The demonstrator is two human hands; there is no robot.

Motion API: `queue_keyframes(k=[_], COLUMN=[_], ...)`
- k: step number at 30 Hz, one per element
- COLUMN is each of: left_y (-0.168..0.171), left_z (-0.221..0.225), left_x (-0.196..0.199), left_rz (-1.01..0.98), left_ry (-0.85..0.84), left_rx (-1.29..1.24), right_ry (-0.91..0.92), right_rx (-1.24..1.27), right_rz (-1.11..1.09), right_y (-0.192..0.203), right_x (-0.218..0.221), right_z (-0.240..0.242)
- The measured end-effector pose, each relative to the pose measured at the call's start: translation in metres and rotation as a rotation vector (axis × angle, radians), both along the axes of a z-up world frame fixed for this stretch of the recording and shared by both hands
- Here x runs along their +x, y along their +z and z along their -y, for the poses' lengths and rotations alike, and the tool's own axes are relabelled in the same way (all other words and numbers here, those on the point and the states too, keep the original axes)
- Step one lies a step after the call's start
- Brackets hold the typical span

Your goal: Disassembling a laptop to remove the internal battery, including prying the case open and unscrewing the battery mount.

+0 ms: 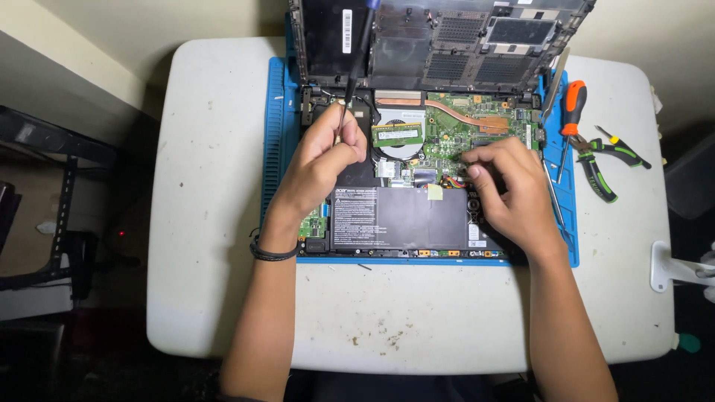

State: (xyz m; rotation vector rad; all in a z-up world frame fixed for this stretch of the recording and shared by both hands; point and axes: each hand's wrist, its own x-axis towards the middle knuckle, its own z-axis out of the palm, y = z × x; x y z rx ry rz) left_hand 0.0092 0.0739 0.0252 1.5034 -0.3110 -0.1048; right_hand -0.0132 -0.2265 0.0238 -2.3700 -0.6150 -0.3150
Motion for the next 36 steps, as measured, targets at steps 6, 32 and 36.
queue_keyframes(k=[6,32,36], left_y=[0.014,0.007,0.002], left_z=[0.017,-0.013,0.01], left_x=[-0.005,-0.005,-0.006], left_rz=[-0.001,0.037,0.061], left_ry=[-0.16,-0.243,-0.262], left_rx=[0.128,-0.151,-0.178], right_ry=[0.042,0.282,0.242], right_rx=[0.521,0.544,0.537], right_rz=[-0.208,0.056,0.032], right_y=[-0.021,0.063,0.065], right_x=[0.004,0.023,0.022], right_z=[0.0,-0.11,-0.085])
